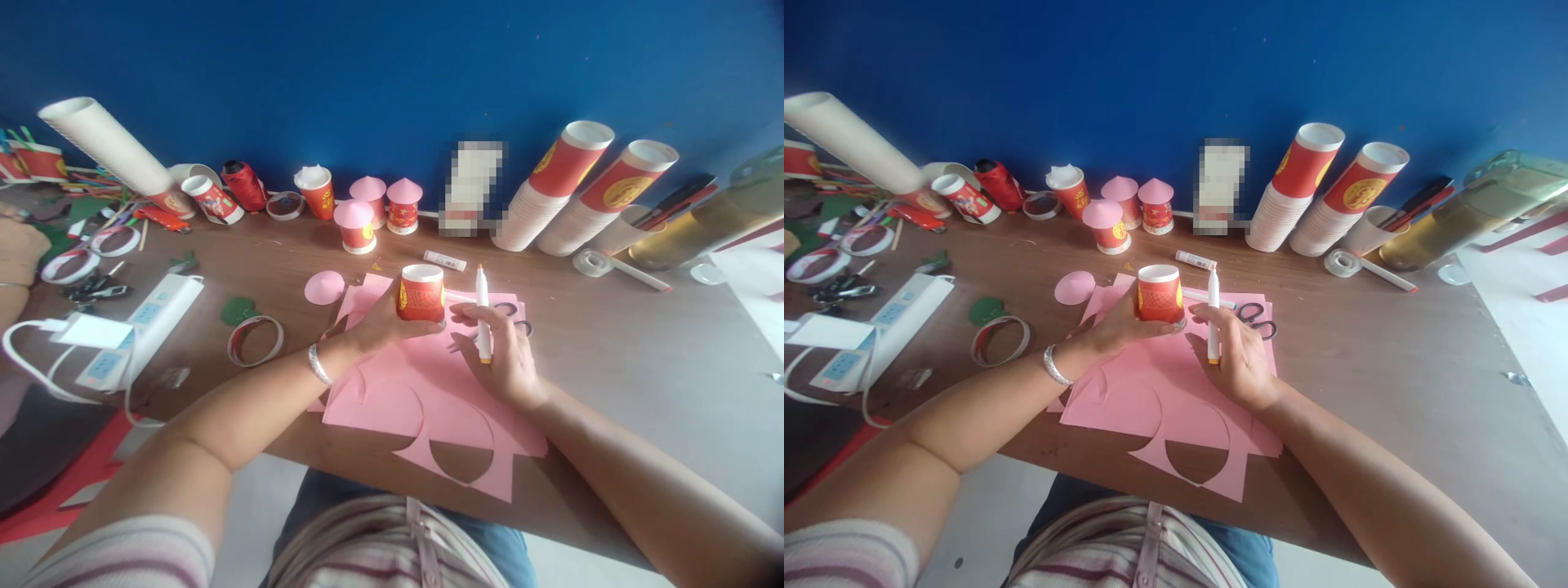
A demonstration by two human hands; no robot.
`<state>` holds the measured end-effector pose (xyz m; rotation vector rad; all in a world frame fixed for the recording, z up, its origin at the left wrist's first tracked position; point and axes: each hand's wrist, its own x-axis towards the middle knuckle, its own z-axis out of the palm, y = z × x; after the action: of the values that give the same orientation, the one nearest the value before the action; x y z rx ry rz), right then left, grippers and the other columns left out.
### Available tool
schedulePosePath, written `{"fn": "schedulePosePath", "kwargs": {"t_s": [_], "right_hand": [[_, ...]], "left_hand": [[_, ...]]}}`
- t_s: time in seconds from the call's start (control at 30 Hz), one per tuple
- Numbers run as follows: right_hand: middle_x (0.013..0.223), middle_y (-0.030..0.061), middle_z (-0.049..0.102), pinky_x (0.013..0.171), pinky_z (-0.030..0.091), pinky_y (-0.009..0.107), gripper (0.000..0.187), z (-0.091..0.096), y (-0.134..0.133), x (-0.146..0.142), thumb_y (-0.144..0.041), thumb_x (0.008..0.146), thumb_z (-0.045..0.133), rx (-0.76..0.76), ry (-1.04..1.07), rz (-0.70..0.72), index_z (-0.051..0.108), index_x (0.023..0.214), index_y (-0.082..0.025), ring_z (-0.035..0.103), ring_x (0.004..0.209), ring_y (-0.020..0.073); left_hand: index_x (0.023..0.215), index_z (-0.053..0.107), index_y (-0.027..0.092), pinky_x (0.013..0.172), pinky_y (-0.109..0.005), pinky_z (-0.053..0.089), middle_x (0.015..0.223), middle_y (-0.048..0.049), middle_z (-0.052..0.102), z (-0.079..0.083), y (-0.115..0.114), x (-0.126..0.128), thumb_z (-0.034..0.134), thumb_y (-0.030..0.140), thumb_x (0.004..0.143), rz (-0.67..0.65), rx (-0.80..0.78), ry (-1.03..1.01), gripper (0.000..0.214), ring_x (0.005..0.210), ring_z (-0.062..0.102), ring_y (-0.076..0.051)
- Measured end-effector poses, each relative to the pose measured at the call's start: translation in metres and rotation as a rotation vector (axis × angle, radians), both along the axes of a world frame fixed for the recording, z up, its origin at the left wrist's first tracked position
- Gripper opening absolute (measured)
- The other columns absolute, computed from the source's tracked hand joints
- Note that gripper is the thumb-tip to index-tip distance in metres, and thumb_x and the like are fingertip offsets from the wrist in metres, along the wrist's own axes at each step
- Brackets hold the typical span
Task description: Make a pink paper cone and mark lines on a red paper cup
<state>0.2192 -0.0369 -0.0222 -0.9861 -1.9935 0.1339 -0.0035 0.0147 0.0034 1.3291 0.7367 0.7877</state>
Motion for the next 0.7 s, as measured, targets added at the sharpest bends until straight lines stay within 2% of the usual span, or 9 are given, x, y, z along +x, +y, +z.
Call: {"fn": "schedulePosePath", "kwargs": {"t_s": [0.13,0.3,0.47,0.7], "right_hand": [[0.120,0.0123,0.078,0.082,0.067,0.039,0.038,-0.002,0.001,-0.001,-0.025,0.102,0.065,-0.049,0.021,0.000,0.053,0.138,-0.022,0.080,0.097,0.0220],[0.117,0.0105,0.079,0.076,0.065,0.036,0.046,-0.002,0.002,-0.001,-0.035,0.098,0.072,-0.220,0.051,-0.029,0.053,0.138,-0.022,0.079,0.099,0.0235],[0.116,0.0106,0.079,0.075,0.064,0.037,0.046,-0.004,0.004,-0.002,-0.042,0.097,0.074,-0.231,0.077,-0.072,0.055,0.133,-0.022,0.078,0.097,0.0236],[0.116,0.0101,0.078,0.073,0.064,0.038,0.043,-0.006,0.005,0.001,-0.045,0.099,0.070,-0.288,0.115,-0.105,0.055,0.133,-0.023,0.078,0.096,0.0239]], "left_hand": [[0.102,0.066,0.016,0.086,-0.036,0.056,0.100,-0.0074,0.071,-0.002,0.001,0.000,0.092,0.039,0.079,-0.041,-0.025,-0.080,0.041,0.093,0.067,-0.019],[0.107,0.068,0.016,0.090,-0.041,0.060,0.103,-0.0100,0.074,0.000,-0.001,0.003,0.093,0.036,0.077,-0.057,-0.060,-0.125,0.044,0.098,0.071,-0.023],[0.115,0.063,0.020,0.091,-0.043,0.061,0.109,-0.0094,0.072,0.000,-0.002,0.002,0.093,0.035,0.076,-0.025,-0.042,-0.106,0.051,0.101,0.071,-0.024],[0.131,0.058,0.022,0.105,-0.050,0.056,0.132,-0.0141,0.069,-0.012,0.002,-0.006,0.077,0.039,0.087,-0.078,-0.010,-0.181,0.051,0.126,0.066,-0.033]]}}
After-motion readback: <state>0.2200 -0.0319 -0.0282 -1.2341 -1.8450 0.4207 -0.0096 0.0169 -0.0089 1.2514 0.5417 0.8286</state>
